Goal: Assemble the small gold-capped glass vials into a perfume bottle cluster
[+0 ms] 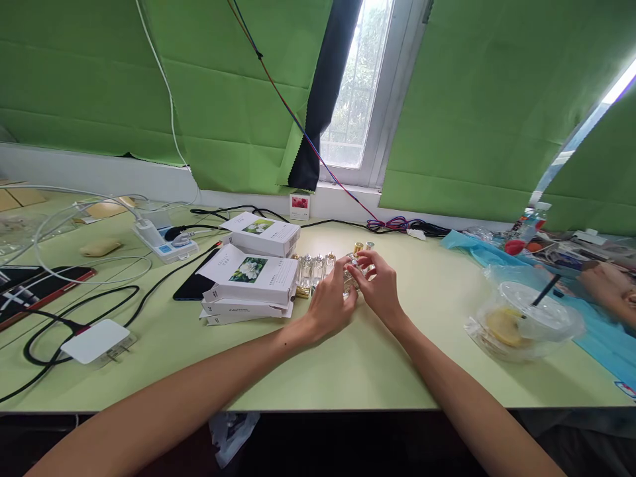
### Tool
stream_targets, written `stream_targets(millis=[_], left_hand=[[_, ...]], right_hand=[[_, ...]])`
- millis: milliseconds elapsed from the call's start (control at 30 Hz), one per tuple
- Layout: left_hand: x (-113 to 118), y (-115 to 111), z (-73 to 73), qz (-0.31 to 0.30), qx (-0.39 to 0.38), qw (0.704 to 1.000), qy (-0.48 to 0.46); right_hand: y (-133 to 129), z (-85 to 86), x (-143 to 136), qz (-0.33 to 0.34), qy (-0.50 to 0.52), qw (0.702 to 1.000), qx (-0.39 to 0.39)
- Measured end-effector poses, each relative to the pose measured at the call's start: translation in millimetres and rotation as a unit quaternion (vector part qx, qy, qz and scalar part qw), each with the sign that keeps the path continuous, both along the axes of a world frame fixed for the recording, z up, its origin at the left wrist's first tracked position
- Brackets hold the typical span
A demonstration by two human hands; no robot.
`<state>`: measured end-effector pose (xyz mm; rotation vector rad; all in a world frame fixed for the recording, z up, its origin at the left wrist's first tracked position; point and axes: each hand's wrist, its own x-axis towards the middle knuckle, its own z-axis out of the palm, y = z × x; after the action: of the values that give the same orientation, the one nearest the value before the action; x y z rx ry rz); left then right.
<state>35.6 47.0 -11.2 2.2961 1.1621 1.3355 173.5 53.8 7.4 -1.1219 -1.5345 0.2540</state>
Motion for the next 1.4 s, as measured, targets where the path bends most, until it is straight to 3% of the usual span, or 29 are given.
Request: stream_targets(millis=[600,867,1167,1267,1400], left_hand=[[-0.4,-1.2,1.8,-0.015,-0.016,0.999,-0.024],[1.1,1.6,-1.2,-0.020,-0.020,0.999,-0.042],[2.2,-4.0,3.6,0.019,0.062,0.996,-0.065],[1.6,-6.7,3.9,-0.041,0.123,0.991,-0.030],[0.7,-10.8,-0.9,-0.170,0.180,0.962,0.114]], right_hand=[[-2.5,7.8,6.5,-0.021,-0.015,0.999,0.020],[3.4,13.9,24.5,-0.087,0.019,0.996,0.032],[16.7,7.7,44.5,-0.138,-0.011,0.990,0.013],[17.5,6.9,45.9,-0.138,-0.017,0.990,0.010],[18.9,5.6,47.9,-0.132,-0.042,0.990,0.000]])
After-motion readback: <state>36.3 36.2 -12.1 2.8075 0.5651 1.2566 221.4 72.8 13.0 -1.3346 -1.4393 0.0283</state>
